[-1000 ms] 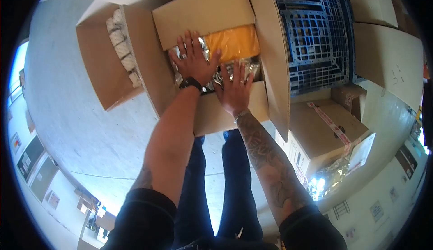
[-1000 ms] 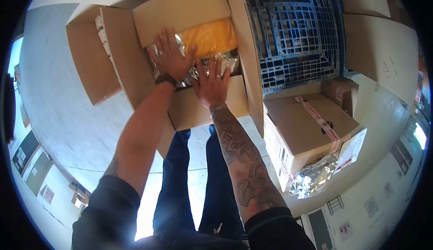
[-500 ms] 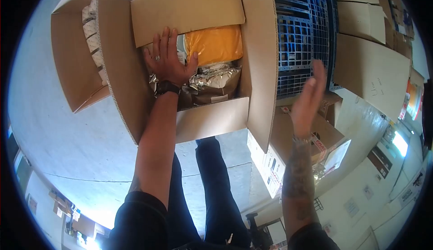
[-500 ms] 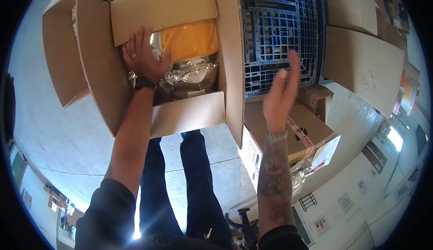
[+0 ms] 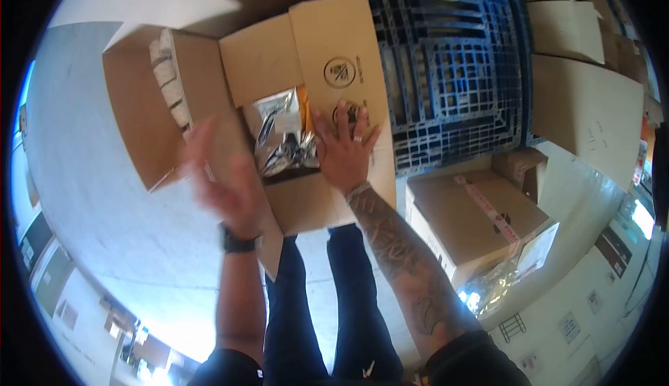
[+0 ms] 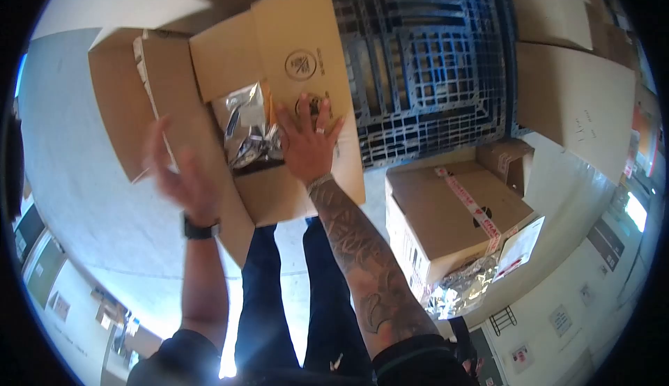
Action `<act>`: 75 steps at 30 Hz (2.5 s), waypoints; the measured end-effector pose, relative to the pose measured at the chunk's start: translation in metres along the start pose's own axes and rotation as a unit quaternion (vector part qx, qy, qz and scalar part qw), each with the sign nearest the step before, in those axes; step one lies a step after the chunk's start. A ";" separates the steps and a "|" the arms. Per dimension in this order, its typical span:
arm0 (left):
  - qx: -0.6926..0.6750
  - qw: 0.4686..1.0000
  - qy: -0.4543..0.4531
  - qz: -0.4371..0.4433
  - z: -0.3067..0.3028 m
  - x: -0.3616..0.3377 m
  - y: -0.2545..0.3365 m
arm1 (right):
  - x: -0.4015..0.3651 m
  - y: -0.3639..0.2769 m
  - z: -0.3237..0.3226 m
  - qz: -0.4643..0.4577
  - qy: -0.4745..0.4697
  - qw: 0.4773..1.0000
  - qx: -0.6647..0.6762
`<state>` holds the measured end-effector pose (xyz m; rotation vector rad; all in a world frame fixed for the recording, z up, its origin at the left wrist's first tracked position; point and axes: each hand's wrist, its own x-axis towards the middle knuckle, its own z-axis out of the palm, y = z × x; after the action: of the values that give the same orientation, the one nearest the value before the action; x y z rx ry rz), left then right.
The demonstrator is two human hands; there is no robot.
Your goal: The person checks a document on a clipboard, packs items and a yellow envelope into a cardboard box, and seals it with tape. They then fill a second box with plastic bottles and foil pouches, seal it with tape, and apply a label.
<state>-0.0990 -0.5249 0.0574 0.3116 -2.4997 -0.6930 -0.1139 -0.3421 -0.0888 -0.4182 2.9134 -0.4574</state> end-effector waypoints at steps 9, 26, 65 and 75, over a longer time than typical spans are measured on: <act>0.070 0.937 -0.317 -0.132 0.121 -0.056 -0.037 | -0.011 0.011 -0.011 -0.018 -0.001 1.000 0.014; 0.208 0.906 -0.365 0.057 0.131 0.074 -0.092 | 0.249 0.007 -0.003 -0.144 0.079 0.985 -0.050; 0.246 0.916 -0.315 -0.045 0.206 0.052 -0.001 | 0.034 -0.012 -0.020 0.067 0.029 0.996 0.043; 0.260 0.913 -0.314 0.008 0.216 0.040 -0.017 | -0.095 -0.006 -0.042 0.082 -0.086 0.989 0.090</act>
<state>-0.2486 -0.4639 -0.0927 0.2813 -3.2857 -0.0911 -0.0311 -0.3075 -0.0361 -0.1816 2.6843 -0.6196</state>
